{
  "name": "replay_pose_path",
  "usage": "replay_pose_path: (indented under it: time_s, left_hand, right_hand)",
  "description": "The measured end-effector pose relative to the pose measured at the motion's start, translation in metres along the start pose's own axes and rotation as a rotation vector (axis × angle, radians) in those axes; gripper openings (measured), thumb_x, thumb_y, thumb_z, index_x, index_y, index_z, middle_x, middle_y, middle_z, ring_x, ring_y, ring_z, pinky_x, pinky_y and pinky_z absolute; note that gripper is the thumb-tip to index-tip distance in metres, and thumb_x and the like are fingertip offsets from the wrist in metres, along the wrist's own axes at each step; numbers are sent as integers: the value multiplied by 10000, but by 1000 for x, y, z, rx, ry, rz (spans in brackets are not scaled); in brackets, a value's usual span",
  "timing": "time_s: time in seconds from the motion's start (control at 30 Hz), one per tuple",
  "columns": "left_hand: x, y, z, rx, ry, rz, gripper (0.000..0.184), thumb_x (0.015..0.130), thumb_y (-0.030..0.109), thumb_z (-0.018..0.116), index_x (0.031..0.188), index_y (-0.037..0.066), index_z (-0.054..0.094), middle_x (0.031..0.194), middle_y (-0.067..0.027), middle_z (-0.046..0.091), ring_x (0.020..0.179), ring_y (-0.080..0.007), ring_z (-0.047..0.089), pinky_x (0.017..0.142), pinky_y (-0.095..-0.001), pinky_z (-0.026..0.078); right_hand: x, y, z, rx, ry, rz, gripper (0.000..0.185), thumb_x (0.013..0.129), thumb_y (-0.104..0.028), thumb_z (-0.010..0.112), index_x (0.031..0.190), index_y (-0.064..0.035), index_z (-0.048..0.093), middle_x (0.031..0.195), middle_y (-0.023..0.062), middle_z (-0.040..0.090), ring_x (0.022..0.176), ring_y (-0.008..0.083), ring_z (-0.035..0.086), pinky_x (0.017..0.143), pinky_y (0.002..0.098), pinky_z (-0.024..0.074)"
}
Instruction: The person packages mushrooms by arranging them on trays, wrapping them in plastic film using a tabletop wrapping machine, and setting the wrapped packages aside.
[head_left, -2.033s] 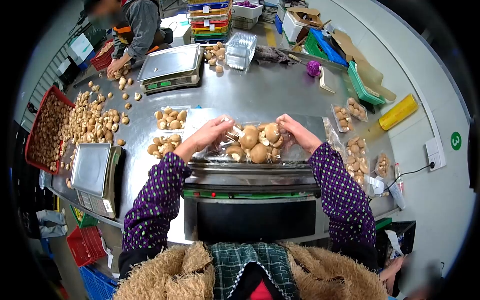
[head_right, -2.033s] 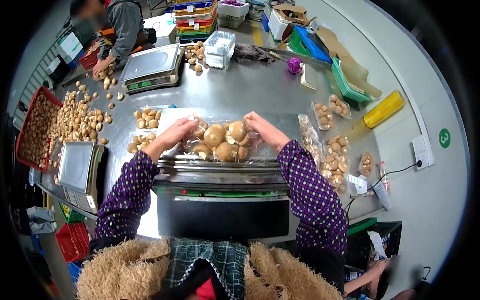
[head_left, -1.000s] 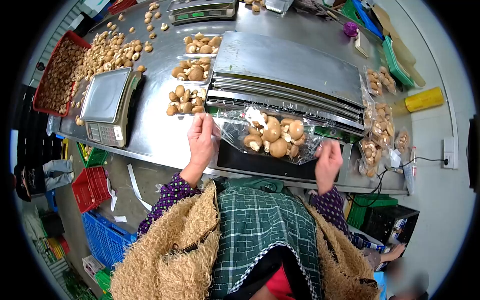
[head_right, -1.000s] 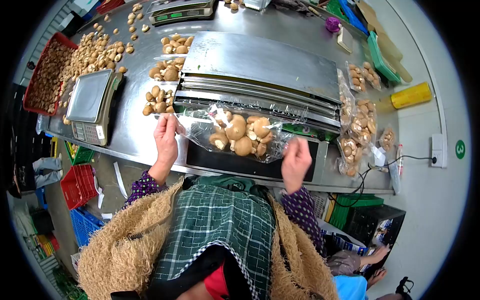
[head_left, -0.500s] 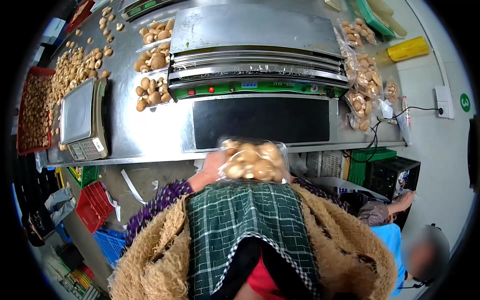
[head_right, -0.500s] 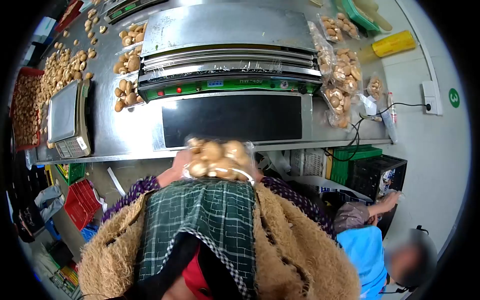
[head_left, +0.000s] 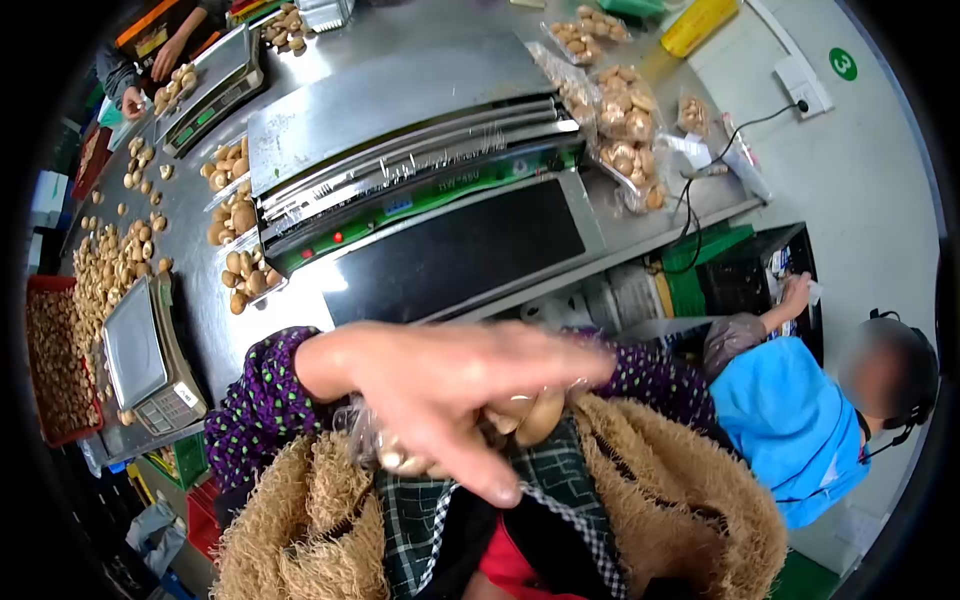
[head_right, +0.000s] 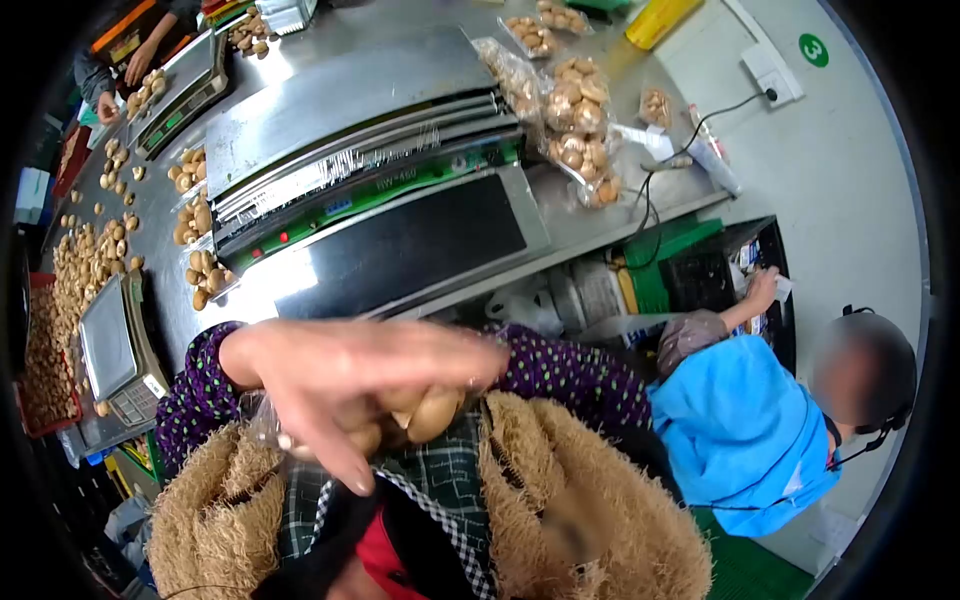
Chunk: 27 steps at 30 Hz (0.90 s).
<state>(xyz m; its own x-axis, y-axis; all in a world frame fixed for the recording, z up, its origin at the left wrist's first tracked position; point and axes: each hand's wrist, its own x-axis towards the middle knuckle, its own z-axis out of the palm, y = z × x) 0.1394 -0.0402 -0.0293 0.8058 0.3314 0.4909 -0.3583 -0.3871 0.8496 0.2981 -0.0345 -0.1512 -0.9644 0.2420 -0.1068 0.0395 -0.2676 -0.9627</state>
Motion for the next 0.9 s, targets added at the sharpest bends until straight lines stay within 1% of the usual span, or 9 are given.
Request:
replay_pose_path:
  time_s: [0.1, 0.33, 0.43, 0.5, 0.57, 0.6, 0.63, 0.7, 0.9]
  left_hand:
    - [-17, -6, -9, -120, -7, -261, 741, 733, 111, 728, 1384, -36, 408, 1338, -246, 494, 1236, -353, 486, 1063, -442, 368]
    - [-70, -26, -18, -366, 1027, -822, 159, 869, 169, 649, 865, 11, 670, 808, -45, 675, 708, -64, 599, 651, -206, 466]
    - [-127, -59, -17, -56, 1530, -525, 240, 913, 257, 616, 876, 22, 641, 789, -36, 659, 663, -79, 583, 602, -221, 469]
    - [-163, -43, -9, 17, 1765, -523, 212, 932, 224, 583, 926, 17, 626, 822, -56, 652, 699, -92, 606, 572, -220, 470]
    - [-223, -47, 4, 207, 1998, -568, 236, 941, 229, 550, 999, 11, 622, 847, -47, 629, 697, -87, 586, 534, -224, 463]
    - [-258, -53, 9, 309, 2187, -604, 306, 921, 316, 594, 980, 19, 636, 814, -36, 629, 647, -101, 585, 516, -229, 463]
    - [-289, -52, 13, 417, 2283, -685, 337, 908, 329, 605, 1004, 6, 635, 825, -59, 641, 674, -117, 601, 522, -255, 471]
    - [-357, -77, 14, 815, 2411, -939, 364, 906, 302, 575, 1036, -33, 633, 859, -155, 664, 718, -216, 641, 638, -349, 502]
    - [-415, -74, -29, 146, 2430, -920, 334, 899, 224, 557, 1087, -45, 622, 868, -151, 656, 633, -200, 622, 540, -326, 535]
  right_hand:
    - [-26, 7, -15, 212, 78, -37, 434, 950, -351, 533, 1163, 26, 536, 971, 45, 634, 862, 93, 580, 720, 236, 465]
    - [-6, -8, 17, -135, 811, -265, 409, 978, -353, 467, 1128, 20, 547, 918, 32, 604, 843, 125, 549, 770, 286, 459]
    - [-13, -8, -50, -258, 958, -168, 305, 928, -263, 488, 997, 4, 618, 907, 59, 623, 802, 156, 555, 727, 310, 467]
    - [-19, -34, -114, 344, 1202, -216, 464, 948, -381, 453, 1238, -29, 538, 1165, 127, 595, 1024, 243, 606, 895, 391, 498]
    - [-29, -68, -173, 248, 1356, -406, 568, 988, -476, 363, 1377, -63, 403, 1329, 126, 512, 1196, 270, 514, 984, 427, 447]
    - [-50, -70, -216, 272, 1329, -430, 561, 997, -481, 348, 1365, -64, 422, 1309, 121, 529, 1167, 266, 533, 953, 420, 461]
    - [-64, -67, -267, 178, 1380, -560, 470, 974, -481, 425, 1255, -116, 520, 1096, 62, 637, 851, 211, 633, 639, 363, 533]
    - [-78, -82, -318, 222, 1518, -492, 452, 966, -477, 448, 1232, -124, 545, 1078, 68, 645, 852, 217, 644, 667, 371, 547]
    - [-86, -81, -393, 286, 1417, -30, 482, 933, -393, 551, 1153, 36, 534, 1044, 193, 640, 816, 286, 677, 615, 358, 575]
